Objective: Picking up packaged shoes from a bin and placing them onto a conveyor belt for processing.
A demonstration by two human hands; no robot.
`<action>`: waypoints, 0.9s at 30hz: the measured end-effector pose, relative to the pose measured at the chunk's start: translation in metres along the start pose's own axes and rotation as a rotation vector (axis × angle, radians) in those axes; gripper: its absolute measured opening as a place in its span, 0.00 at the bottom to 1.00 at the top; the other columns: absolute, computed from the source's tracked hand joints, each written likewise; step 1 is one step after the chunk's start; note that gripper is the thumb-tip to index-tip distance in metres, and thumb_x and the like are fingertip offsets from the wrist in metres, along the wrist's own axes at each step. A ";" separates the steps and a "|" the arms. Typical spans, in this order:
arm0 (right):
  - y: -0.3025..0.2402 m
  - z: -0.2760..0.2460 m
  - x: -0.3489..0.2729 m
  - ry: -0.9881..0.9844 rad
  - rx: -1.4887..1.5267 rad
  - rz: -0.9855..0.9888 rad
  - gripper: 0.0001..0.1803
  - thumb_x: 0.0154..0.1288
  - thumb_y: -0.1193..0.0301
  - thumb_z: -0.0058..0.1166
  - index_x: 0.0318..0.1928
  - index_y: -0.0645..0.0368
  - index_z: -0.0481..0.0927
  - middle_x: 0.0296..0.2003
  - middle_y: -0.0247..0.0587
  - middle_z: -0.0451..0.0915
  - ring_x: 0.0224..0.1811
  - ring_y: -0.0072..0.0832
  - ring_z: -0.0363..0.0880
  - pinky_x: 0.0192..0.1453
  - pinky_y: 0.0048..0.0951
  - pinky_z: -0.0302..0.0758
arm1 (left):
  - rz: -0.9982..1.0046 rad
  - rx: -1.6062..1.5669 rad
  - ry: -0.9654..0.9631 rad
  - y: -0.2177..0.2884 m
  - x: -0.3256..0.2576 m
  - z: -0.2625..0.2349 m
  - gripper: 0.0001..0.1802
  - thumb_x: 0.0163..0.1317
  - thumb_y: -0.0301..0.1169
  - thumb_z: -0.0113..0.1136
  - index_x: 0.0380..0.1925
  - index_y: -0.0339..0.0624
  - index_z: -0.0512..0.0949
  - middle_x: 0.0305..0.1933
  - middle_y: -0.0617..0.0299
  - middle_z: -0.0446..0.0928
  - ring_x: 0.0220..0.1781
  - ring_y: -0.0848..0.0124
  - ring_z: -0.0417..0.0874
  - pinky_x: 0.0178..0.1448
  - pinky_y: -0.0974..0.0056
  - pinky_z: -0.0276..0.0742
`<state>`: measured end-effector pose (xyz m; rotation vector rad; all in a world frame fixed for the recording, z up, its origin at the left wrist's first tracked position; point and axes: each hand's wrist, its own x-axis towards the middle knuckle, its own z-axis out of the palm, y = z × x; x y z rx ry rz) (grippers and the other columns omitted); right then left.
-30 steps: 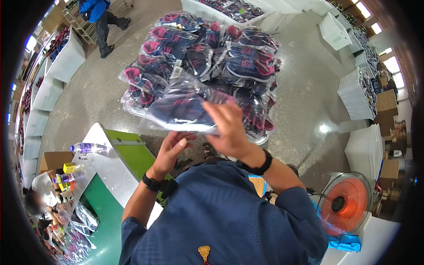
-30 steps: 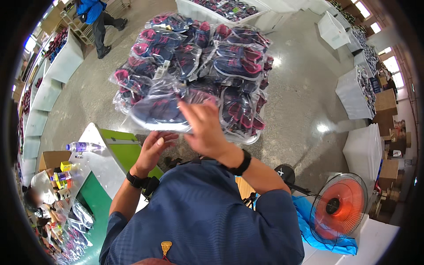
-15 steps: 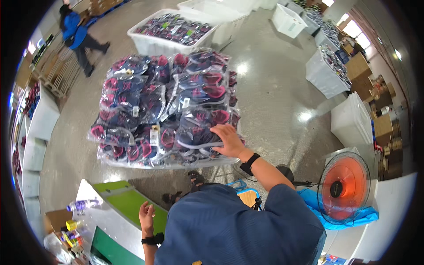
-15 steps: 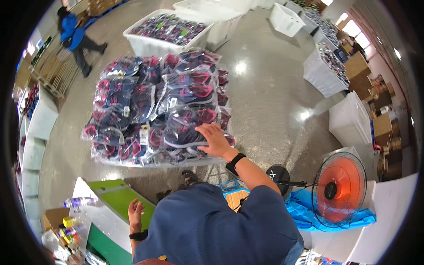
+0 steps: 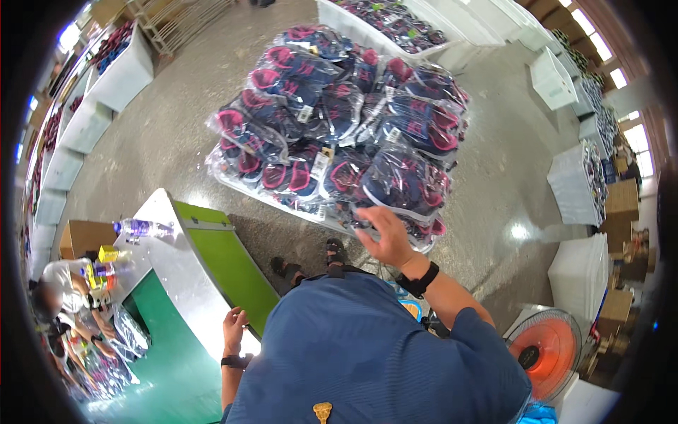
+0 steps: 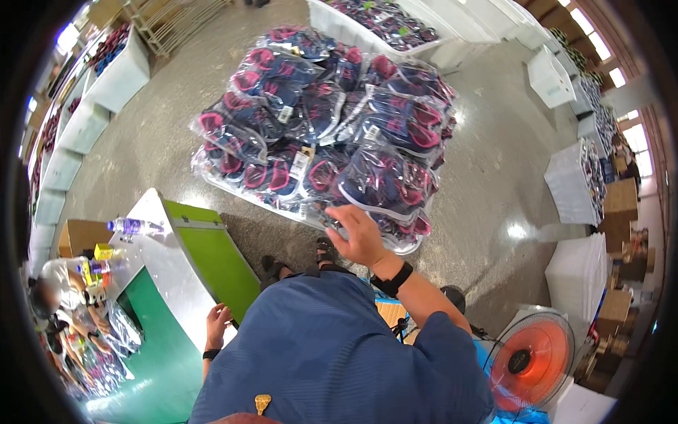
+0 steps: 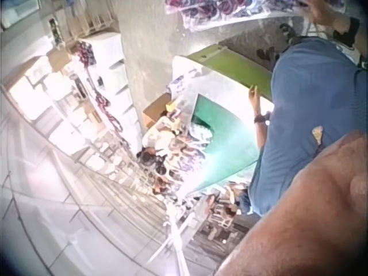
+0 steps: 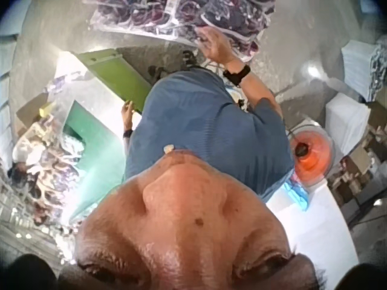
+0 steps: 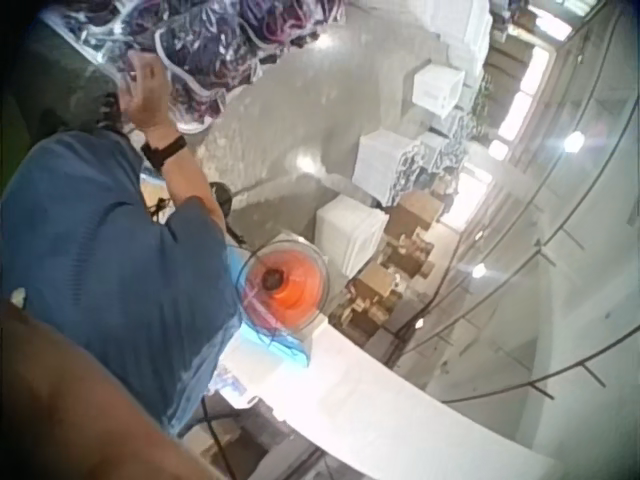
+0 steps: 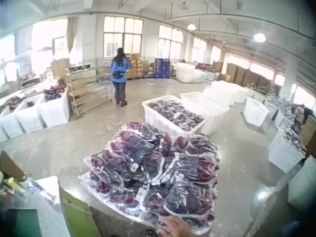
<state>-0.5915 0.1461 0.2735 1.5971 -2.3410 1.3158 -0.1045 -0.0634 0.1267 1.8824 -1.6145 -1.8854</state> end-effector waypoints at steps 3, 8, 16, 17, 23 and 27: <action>-0.016 0.034 0.000 -0.164 0.071 -0.046 0.20 0.62 0.70 0.64 0.55 0.58 0.80 0.45 0.46 0.82 0.46 0.48 0.81 0.50 0.41 0.80 | -0.046 0.032 0.059 -0.017 0.004 -0.039 0.28 0.70 0.39 0.63 0.64 0.34 0.73 0.44 0.57 0.84 0.43 0.71 0.84 0.42 0.65 0.79; -0.034 0.079 0.005 -0.419 0.100 -0.020 0.20 0.62 0.70 0.64 0.55 0.56 0.81 0.43 0.44 0.82 0.43 0.45 0.82 0.44 0.40 0.79 | -0.111 0.103 0.145 -0.097 0.002 -0.130 0.27 0.68 0.37 0.65 0.63 0.35 0.75 0.46 0.53 0.85 0.43 0.69 0.86 0.43 0.65 0.81; -0.015 0.143 -0.019 -0.555 0.083 0.152 0.20 0.61 0.76 0.63 0.54 0.62 0.80 0.36 0.44 0.79 0.37 0.36 0.81 0.45 0.34 0.78 | -0.266 0.244 0.266 -0.128 -0.010 -0.258 0.32 0.57 0.50 0.72 0.52 0.33 0.83 0.45 0.42 0.86 0.48 0.51 0.87 0.53 0.55 0.82; -0.019 0.150 -0.015 -0.573 0.088 0.137 0.20 0.61 0.76 0.63 0.54 0.63 0.81 0.36 0.43 0.79 0.37 0.35 0.81 0.44 0.32 0.78 | -0.198 0.355 0.333 -0.155 -0.008 -0.275 0.34 0.58 0.53 0.69 0.52 0.33 0.83 0.48 0.40 0.85 0.52 0.48 0.86 0.57 0.53 0.82; -0.053 0.186 0.003 -0.752 0.025 0.173 0.19 0.64 0.76 0.62 0.55 0.65 0.80 0.39 0.45 0.82 0.38 0.33 0.85 0.44 0.30 0.82 | -0.261 0.339 0.679 -0.171 0.019 -0.381 0.36 0.58 0.53 0.68 0.55 0.32 0.82 0.57 0.38 0.82 0.61 0.46 0.82 0.67 0.53 0.77; -0.079 0.204 0.014 -0.793 -0.027 0.183 0.19 0.63 0.76 0.63 0.55 0.65 0.80 0.40 0.44 0.82 0.38 0.32 0.85 0.43 0.30 0.82 | -0.218 0.320 0.966 -0.167 0.053 -0.440 0.40 0.57 0.50 0.70 0.63 0.33 0.76 0.60 0.39 0.80 0.63 0.46 0.80 0.69 0.52 0.75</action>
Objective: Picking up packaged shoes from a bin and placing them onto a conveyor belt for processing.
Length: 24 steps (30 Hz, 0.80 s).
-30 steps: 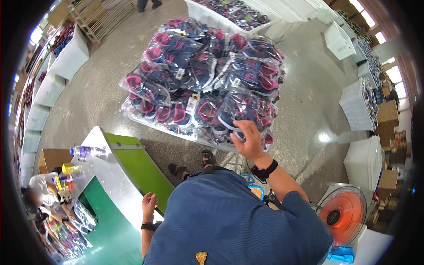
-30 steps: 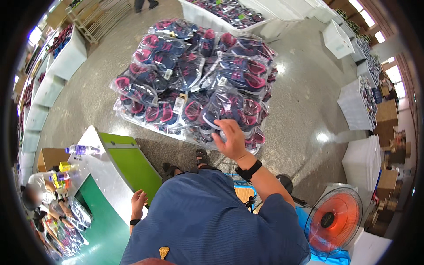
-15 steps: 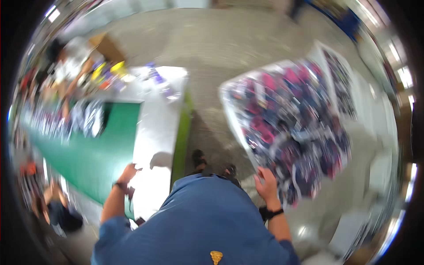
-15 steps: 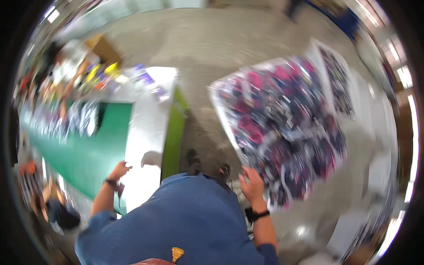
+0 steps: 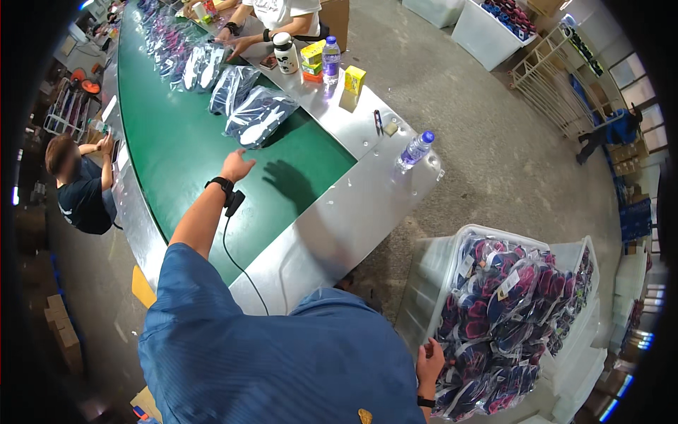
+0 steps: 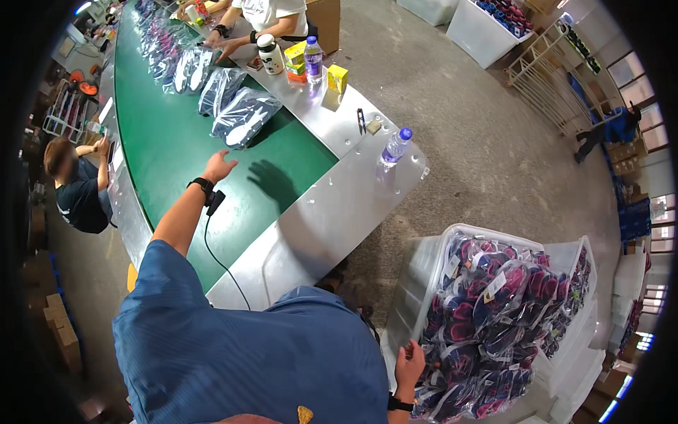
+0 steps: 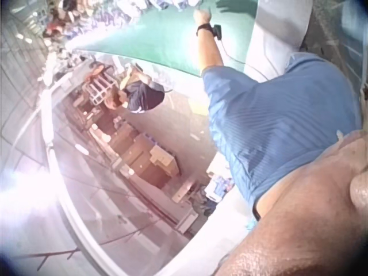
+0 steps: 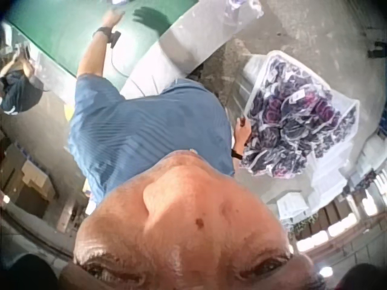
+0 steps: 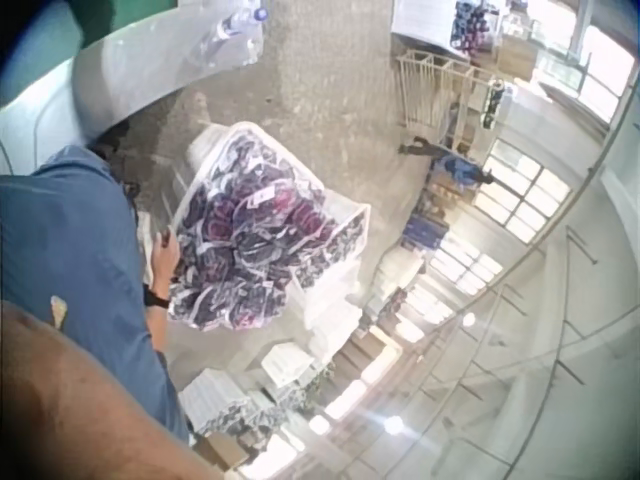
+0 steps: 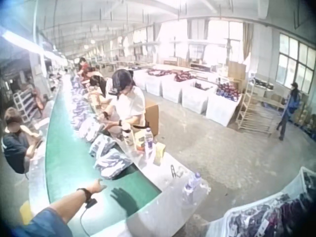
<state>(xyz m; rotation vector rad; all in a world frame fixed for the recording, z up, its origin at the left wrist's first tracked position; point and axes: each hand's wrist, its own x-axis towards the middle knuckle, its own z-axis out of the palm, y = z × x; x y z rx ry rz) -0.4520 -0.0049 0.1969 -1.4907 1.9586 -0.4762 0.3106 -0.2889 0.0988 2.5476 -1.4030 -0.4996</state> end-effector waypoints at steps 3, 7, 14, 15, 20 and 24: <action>-0.023 0.004 0.006 -0.008 -0.026 0.049 0.19 0.63 0.77 0.63 0.54 0.65 0.80 0.39 0.44 0.82 0.38 0.31 0.85 0.43 0.30 0.83 | 0.039 -0.037 0.211 0.004 0.054 0.003 0.43 0.56 0.49 0.71 0.67 0.34 0.71 0.64 0.39 0.77 0.67 0.46 0.77 0.71 0.52 0.72; -0.031 0.011 0.003 -0.048 -0.080 0.069 0.18 0.63 0.77 0.64 0.53 0.65 0.81 0.39 0.45 0.83 0.38 0.31 0.86 0.43 0.30 0.83 | 0.121 -0.025 0.342 0.039 0.110 -0.002 0.51 0.56 0.51 0.73 0.78 0.63 0.58 0.80 0.43 0.57 0.80 0.41 0.57 0.79 0.41 0.58; -0.030 0.013 0.007 -0.177 -0.193 0.075 0.17 0.63 0.75 0.65 0.52 0.63 0.82 0.37 0.43 0.84 0.38 0.31 0.86 0.44 0.31 0.83 | 0.427 0.317 0.210 0.101 0.124 -0.005 0.50 0.60 0.54 0.69 0.79 0.80 0.52 0.84 0.56 0.49 0.84 0.46 0.49 0.74 0.25 0.54; -0.022 0.015 0.007 -0.160 -0.116 0.132 0.17 0.63 0.74 0.65 0.52 0.64 0.82 0.37 0.43 0.85 0.37 0.30 0.86 0.44 0.31 0.83 | 0.343 0.306 0.080 0.095 0.114 0.005 0.50 0.59 0.54 0.69 0.78 0.81 0.52 0.84 0.58 0.49 0.84 0.47 0.49 0.73 0.22 0.53; -0.025 0.016 0.018 -0.114 -0.025 0.222 0.16 0.65 0.74 0.64 0.52 0.65 0.83 0.36 0.40 0.86 0.37 0.26 0.85 0.45 0.28 0.81 | 0.306 0.343 0.069 0.073 0.063 0.052 0.44 0.62 0.55 0.66 0.77 0.79 0.57 0.85 0.63 0.47 0.85 0.52 0.47 0.74 0.22 0.49; -0.036 0.031 0.005 -0.158 -0.022 0.266 0.17 0.65 0.73 0.64 0.53 0.64 0.83 0.37 0.42 0.86 0.39 0.28 0.86 0.45 0.29 0.81 | 0.491 0.301 0.171 0.082 0.003 0.076 0.42 0.62 0.57 0.63 0.75 0.61 0.65 0.82 0.60 0.54 0.83 0.54 0.53 0.78 0.32 0.47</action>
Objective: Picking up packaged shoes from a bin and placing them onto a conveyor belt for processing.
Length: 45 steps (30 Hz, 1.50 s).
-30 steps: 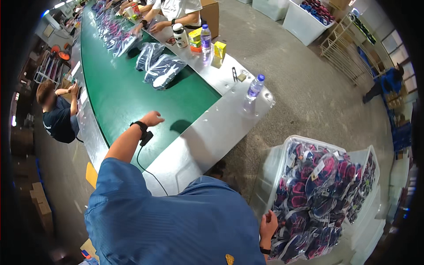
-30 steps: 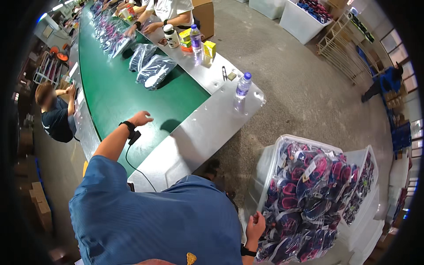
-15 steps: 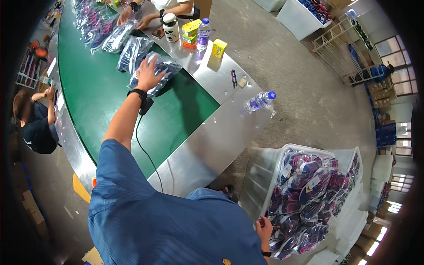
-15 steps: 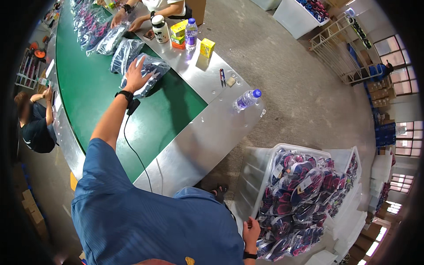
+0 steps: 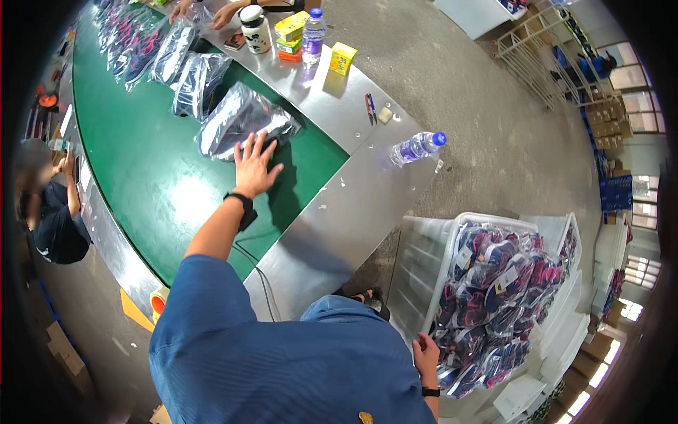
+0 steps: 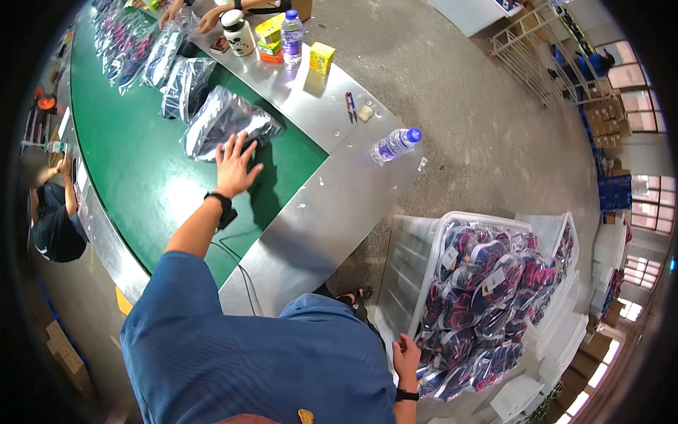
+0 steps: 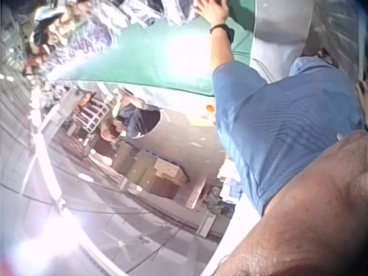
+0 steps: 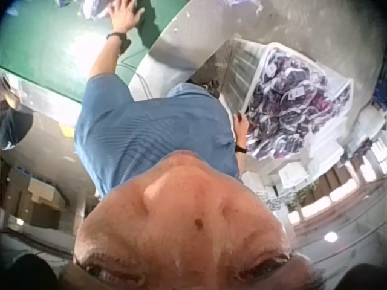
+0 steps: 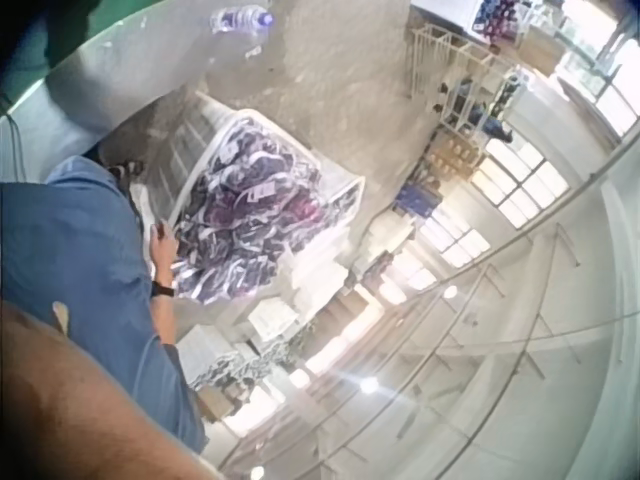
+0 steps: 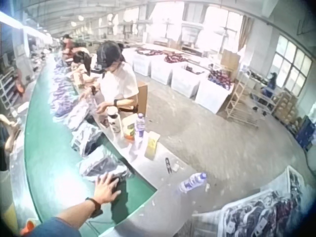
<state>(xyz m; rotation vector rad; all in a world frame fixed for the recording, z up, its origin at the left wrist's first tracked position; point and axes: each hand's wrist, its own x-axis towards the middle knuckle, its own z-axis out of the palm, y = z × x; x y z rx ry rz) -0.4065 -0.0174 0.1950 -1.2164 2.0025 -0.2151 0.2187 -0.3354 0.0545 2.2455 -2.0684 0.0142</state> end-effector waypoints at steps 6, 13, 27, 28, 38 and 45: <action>0.001 0.012 -0.003 -0.007 -0.169 -0.123 0.21 0.64 0.67 0.65 0.55 0.63 0.82 0.39 0.47 0.87 0.41 0.37 0.86 0.47 0.35 0.81 | -0.423 -1.225 -0.126 0.059 -0.049 0.012 0.41 0.67 0.52 0.66 0.68 0.32 0.68 0.72 0.42 0.70 0.74 0.49 0.70 0.75 0.52 0.65; -0.030 -0.011 0.006 0.090 -0.122 -0.184 0.20 0.66 0.64 0.61 0.56 0.58 0.81 0.41 0.45 0.84 0.44 0.43 0.84 0.48 0.42 0.79 | -1.315 -2.620 0.182 0.040 -0.089 0.080 0.53 0.43 0.65 0.78 0.59 0.35 0.74 0.57 0.54 0.80 0.60 0.58 0.79 0.66 0.52 0.76; -0.015 -0.071 -0.013 0.344 0.252 -0.373 0.19 0.67 0.65 0.60 0.55 0.57 0.81 0.41 0.41 0.84 0.44 0.42 0.83 0.49 0.40 0.79 | -0.755 -2.012 -0.129 0.085 -0.126 -0.066 0.39 0.69 0.53 0.62 0.73 0.44 0.67 0.75 0.54 0.68 0.74 0.56 0.69 0.78 0.50 0.61; -0.023 -0.084 -0.015 0.375 0.252 -0.425 0.18 0.66 0.65 0.60 0.55 0.57 0.81 0.41 0.41 0.84 0.44 0.43 0.83 0.48 0.39 0.79 | -0.745 -1.998 -0.122 0.103 -0.132 -0.093 0.39 0.69 0.53 0.62 0.73 0.44 0.67 0.75 0.54 0.68 0.74 0.56 0.69 0.78 0.50 0.61; -0.107 -0.161 -0.022 0.464 0.136 -0.907 0.28 0.60 0.62 0.68 0.57 0.62 0.78 0.51 0.48 0.80 0.53 0.45 0.80 0.57 0.43 0.76 | 0.322 -2.103 -0.835 0.344 -0.150 -0.179 0.32 0.78 0.45 0.47 0.73 0.34 0.64 0.75 0.53 0.69 0.76 0.60 0.67 0.82 0.51 0.54; -0.096 -0.202 -0.028 0.913 -0.332 -0.731 0.43 0.51 0.56 0.66 0.62 0.74 0.72 0.52 0.49 0.76 0.57 0.42 0.75 0.64 0.42 0.69 | 0.052 -2.024 -1.321 0.529 -0.174 -0.262 0.34 0.79 0.52 0.43 0.72 0.36 0.64 0.69 0.52 0.74 0.66 0.61 0.78 0.67 0.54 0.76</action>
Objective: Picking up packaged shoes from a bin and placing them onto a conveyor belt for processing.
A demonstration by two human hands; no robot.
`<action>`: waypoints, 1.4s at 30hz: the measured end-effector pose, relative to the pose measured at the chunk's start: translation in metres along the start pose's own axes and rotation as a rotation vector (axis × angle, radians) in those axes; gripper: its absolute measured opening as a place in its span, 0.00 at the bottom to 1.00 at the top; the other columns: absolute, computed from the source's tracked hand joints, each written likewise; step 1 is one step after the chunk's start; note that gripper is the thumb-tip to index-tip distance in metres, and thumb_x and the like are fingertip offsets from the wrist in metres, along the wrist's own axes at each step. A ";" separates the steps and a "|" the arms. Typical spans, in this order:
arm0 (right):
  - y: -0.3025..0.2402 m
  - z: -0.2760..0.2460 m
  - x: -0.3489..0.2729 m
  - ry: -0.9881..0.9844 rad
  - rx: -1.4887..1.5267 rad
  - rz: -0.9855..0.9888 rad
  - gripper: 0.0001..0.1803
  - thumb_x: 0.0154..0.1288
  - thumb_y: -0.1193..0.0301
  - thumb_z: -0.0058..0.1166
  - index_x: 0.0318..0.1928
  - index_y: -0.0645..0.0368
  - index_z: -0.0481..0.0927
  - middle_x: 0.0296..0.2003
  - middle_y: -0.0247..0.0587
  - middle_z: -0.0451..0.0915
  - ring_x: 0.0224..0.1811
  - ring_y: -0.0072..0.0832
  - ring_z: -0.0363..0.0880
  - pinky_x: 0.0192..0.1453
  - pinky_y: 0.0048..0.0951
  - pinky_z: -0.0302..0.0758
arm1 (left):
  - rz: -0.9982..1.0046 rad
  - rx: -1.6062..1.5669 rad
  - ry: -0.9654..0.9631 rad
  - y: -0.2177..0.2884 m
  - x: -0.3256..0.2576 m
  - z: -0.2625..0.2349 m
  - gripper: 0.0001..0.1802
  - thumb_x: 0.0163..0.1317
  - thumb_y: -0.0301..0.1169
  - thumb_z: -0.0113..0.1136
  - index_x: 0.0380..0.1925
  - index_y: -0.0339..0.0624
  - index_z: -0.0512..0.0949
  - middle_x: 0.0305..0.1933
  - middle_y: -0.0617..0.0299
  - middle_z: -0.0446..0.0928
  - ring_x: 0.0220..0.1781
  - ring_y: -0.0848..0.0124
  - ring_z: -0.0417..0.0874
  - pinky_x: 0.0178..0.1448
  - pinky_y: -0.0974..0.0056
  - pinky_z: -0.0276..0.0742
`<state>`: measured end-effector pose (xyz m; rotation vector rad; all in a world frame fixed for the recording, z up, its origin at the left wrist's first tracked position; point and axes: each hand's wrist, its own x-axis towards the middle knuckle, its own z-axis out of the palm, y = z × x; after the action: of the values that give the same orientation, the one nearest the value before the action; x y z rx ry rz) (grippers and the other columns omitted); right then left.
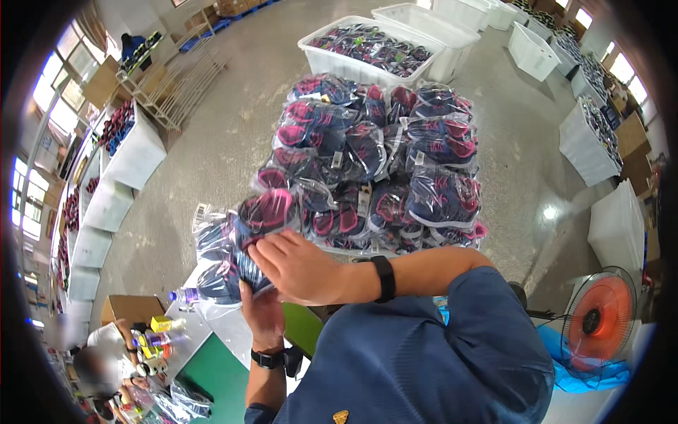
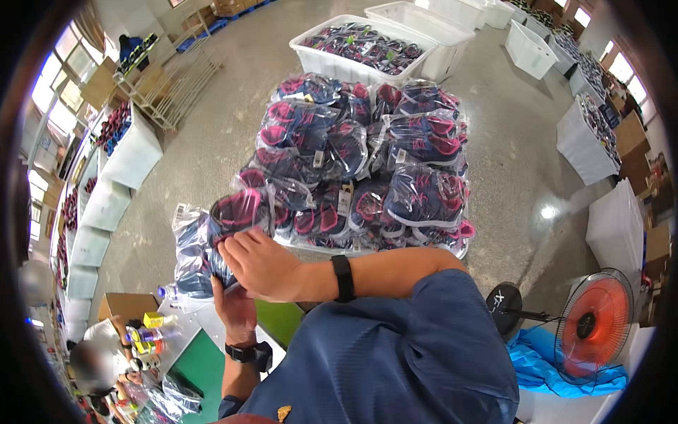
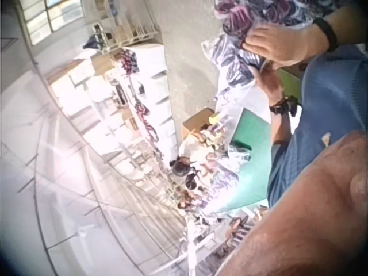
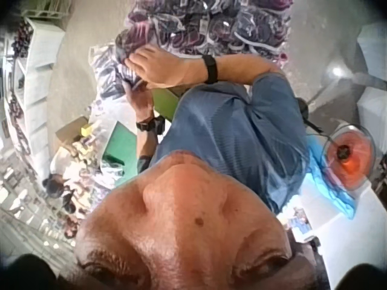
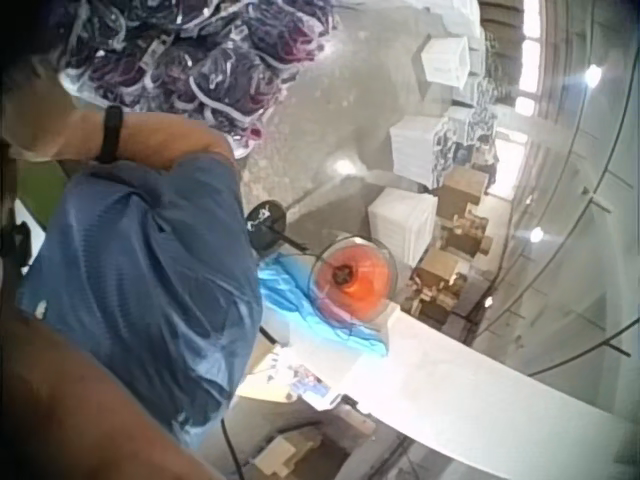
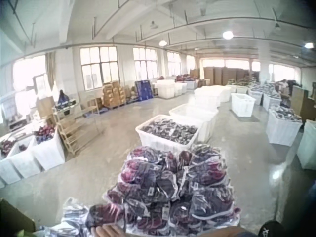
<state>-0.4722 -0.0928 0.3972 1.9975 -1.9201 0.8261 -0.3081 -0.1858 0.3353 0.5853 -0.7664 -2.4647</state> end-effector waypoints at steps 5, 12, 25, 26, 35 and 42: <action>0.063 -0.025 -0.013 0.064 -0.222 0.086 0.33 0.60 0.63 0.56 0.61 0.74 0.73 0.50 0.51 0.76 0.54 0.43 0.77 0.60 0.43 0.72 | 0.222 0.143 -0.011 -0.037 0.057 0.048 0.28 0.77 0.39 0.54 0.71 0.39 0.64 0.67 0.56 0.74 0.67 0.63 0.78 0.68 0.55 0.76; 0.170 -0.102 -0.027 -0.007 -0.045 0.153 0.41 0.44 0.61 0.69 0.59 0.71 0.74 0.51 0.54 0.75 0.50 0.48 0.78 0.58 0.44 0.76 | 0.203 0.422 -0.344 -0.062 0.095 0.104 0.39 0.70 0.42 0.65 0.73 0.40 0.60 0.73 0.53 0.67 0.73 0.59 0.71 0.73 0.45 0.70; 0.501 -0.065 -0.079 -0.030 -0.482 0.400 0.35 0.43 0.64 0.69 0.53 0.65 0.71 0.48 0.51 0.73 0.54 0.49 0.75 0.59 0.44 0.75 | -0.177 0.942 0.542 -0.104 -0.015 -0.082 0.36 0.73 0.33 0.61 0.75 0.40 0.56 0.53 0.51 0.79 0.49 0.67 0.83 0.47 0.65 0.80; 0.520 -0.053 -0.085 -0.034 -0.505 0.486 0.35 0.44 0.65 0.69 0.53 0.64 0.71 0.48 0.51 0.72 0.54 0.50 0.75 0.59 0.45 0.74 | -0.197 0.954 0.619 -0.106 -0.030 -0.090 0.37 0.72 0.33 0.62 0.75 0.40 0.56 0.51 0.52 0.80 0.48 0.68 0.83 0.44 0.65 0.81; 0.554 0.033 -0.121 -0.095 -0.542 0.670 0.23 0.52 0.76 0.68 0.49 0.59 0.72 0.47 0.48 0.73 0.55 0.47 0.76 0.61 0.43 0.73 | -0.319 0.893 0.896 -0.124 -0.121 -0.122 0.35 0.68 0.33 0.66 0.71 0.35 0.64 0.44 0.54 0.83 0.41 0.72 0.83 0.41 0.68 0.81; 0.532 -0.005 -0.125 -0.037 -0.355 0.658 0.40 0.54 0.67 0.73 0.65 0.60 0.69 0.53 0.52 0.74 0.57 0.51 0.76 0.60 0.46 0.76 | -0.339 0.987 0.888 -0.128 -0.151 -0.176 0.28 0.68 0.35 0.66 0.65 0.35 0.75 0.42 0.57 0.85 0.36 0.76 0.80 0.37 0.70 0.74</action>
<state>-0.9882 -0.0398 0.2244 1.1893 -2.5685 0.5144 -0.1375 -0.0791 0.1630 2.0871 -1.4926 -1.5736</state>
